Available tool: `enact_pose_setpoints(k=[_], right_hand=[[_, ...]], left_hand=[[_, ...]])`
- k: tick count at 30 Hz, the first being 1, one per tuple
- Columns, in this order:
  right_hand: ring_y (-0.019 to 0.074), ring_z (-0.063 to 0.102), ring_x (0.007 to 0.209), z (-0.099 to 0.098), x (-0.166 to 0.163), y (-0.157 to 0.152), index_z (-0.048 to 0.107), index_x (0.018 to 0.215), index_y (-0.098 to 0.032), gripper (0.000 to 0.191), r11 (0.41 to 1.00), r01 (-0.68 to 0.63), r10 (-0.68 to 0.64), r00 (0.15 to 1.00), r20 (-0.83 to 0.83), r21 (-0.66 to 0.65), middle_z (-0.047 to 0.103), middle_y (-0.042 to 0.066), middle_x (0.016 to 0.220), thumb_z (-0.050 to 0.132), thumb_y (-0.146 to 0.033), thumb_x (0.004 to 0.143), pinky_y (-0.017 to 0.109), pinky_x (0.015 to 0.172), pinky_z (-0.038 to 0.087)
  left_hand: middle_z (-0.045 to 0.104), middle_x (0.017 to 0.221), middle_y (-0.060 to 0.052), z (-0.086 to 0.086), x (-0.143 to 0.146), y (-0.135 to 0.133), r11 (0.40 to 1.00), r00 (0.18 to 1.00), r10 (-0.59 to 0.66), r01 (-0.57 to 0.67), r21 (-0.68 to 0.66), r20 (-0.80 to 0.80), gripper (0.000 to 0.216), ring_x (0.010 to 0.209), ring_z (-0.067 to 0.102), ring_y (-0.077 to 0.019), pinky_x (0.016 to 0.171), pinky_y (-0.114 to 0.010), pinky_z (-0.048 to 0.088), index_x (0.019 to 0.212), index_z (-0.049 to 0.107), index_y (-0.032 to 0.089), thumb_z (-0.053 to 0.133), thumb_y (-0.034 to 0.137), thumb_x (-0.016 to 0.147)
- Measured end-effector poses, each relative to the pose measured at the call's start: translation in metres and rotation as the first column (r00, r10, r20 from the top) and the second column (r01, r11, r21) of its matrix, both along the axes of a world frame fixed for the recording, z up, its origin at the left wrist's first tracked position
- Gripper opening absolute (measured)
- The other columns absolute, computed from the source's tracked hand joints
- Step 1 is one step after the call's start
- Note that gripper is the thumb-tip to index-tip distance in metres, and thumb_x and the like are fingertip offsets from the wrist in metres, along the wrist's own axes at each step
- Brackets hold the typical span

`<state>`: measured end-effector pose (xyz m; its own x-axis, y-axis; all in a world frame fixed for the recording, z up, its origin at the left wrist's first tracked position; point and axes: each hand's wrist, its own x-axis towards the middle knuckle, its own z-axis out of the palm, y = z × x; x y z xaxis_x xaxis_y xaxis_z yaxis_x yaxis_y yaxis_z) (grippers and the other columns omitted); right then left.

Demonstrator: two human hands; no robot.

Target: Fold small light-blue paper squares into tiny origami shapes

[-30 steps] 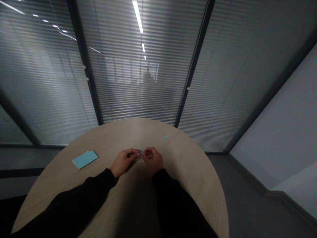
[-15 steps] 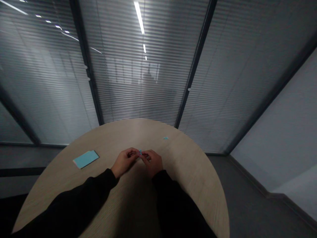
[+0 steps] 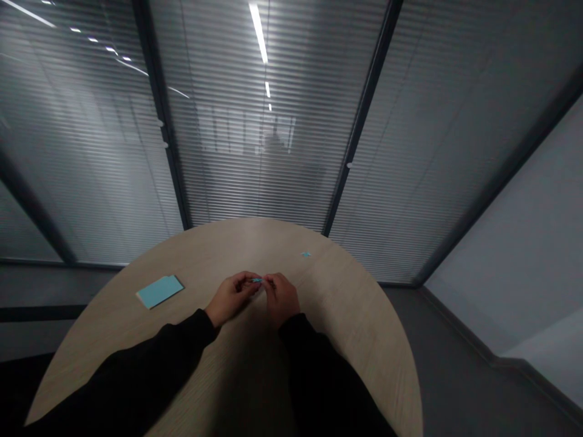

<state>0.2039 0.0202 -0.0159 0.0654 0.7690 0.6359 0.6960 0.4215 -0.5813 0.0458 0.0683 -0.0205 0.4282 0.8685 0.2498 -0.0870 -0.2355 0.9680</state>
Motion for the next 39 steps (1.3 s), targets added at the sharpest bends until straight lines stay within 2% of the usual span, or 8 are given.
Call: enact_pose_setpoints(k=[4,9,12,18,21,24,32,39], right_hand=[[0.0182,0.064,0.076,0.0,-0.002,-0.001,0.065,0.095,-0.018,0.017,0.999,-0.039,0.039,0.999,0.013,-0.002,0.067,0.007,0.087,0.054,-0.03,0.089,0.029,0.072,0.051],[0.0179,0.064,0.074,-0.001,0.0,0.0,0.066,0.091,-0.02,0.017,0.999,-0.021,0.022,0.999,0.027,-0.029,0.068,0.006,0.085,0.052,-0.03,0.09,0.028,0.07,0.051],[0.0189,0.064,0.074,0.0,0.0,-0.001,0.066,0.089,-0.019,0.018,0.999,-0.025,0.026,0.998,0.058,-0.028,0.068,0.007,0.083,0.051,-0.03,0.09,0.029,0.069,0.051],[0.0182,0.065,0.068,-0.001,-0.004,-0.001,0.063,0.083,-0.02,0.017,0.998,0.025,-0.024,0.999,0.027,-0.053,0.069,0.005,0.077,0.053,-0.031,0.089,0.028,0.065,0.05],[0.0172,0.064,0.062,-0.002,-0.006,0.0,0.061,0.078,-0.02,0.016,0.997,0.043,-0.043,0.999,-0.003,-0.071,0.069,0.003,0.07,0.055,-0.031,0.087,0.026,0.061,0.049],[0.0169,0.063,0.059,-0.002,-0.007,0.0,0.06,0.076,-0.02,0.014,0.994,0.088,-0.088,0.996,0.004,-0.068,0.067,0.002,0.066,0.056,-0.03,0.085,0.025,0.057,0.047],[0.0191,0.064,0.071,0.0,-0.005,-0.002,0.064,0.085,-0.019,0.021,0.995,0.095,-0.09,0.989,0.121,-0.034,0.069,0.007,0.08,0.049,-0.032,0.091,0.028,0.066,0.048],[0.0174,0.065,0.069,-0.001,-0.002,0.002,0.065,0.093,-0.018,0.019,0.986,0.145,-0.146,0.989,0.0,-0.078,0.07,0.006,0.082,0.055,-0.032,0.087,0.028,0.066,0.051]], left_hand=[[0.07,0.079,-0.006,0.0,-0.001,0.002,1.0,0.999,0.015,-0.015,0.007,0.031,0.027,0.07,0.062,-0.015,0.069,-0.026,0.047,0.093,0.068,0.014,0.07,0.035,0.077],[0.066,0.072,-0.003,0.001,-0.001,0.001,0.999,1.0,-0.002,0.002,-0.036,0.021,0.026,0.064,0.059,-0.0129,0.062,-0.024,0.044,0.093,0.068,0.015,0.068,0.035,0.077],[0.066,0.074,-0.004,0.002,0.0,0.0,0.999,1.0,-0.012,0.014,-0.047,0.027,0.027,0.065,0.059,-0.0133,0.064,-0.025,0.044,0.092,0.067,0.014,0.07,0.035,0.076],[0.066,0.075,-0.001,0.005,0.001,-0.001,0.995,0.985,0.01,0.007,-0.099,0.172,0.043,0.068,0.061,-0.0132,0.07,-0.027,0.046,0.104,0.059,0.017,0.076,0.037,0.07],[0.065,0.067,0.0,0.008,0.003,-0.005,0.986,0.977,0.046,-0.01,-0.167,0.21,0.041,0.064,0.06,-0.0125,0.068,-0.026,0.046,0.098,0.057,0.017,0.076,0.04,0.07],[0.066,0.07,-0.003,0.008,0.009,-0.009,0.973,0.967,0.062,-0.003,-0.231,0.247,0.034,0.067,0.062,-0.0127,0.072,-0.028,0.048,0.087,0.06,0.014,0.072,0.044,0.075],[0.067,0.075,-0.004,-0.003,0.018,-0.004,0.941,0.924,0.103,0.03,-0.338,0.368,0.028,0.07,0.063,-0.0122,0.076,-0.028,0.051,0.083,0.063,0.013,0.072,0.039,0.077],[0.071,0.081,-0.006,0.0,0.027,-0.003,0.919,0.912,0.052,0.115,-0.376,0.407,0.028,0.075,0.066,-0.0136,0.084,-0.03,0.051,0.09,0.066,0.012,0.078,0.03,0.072]])
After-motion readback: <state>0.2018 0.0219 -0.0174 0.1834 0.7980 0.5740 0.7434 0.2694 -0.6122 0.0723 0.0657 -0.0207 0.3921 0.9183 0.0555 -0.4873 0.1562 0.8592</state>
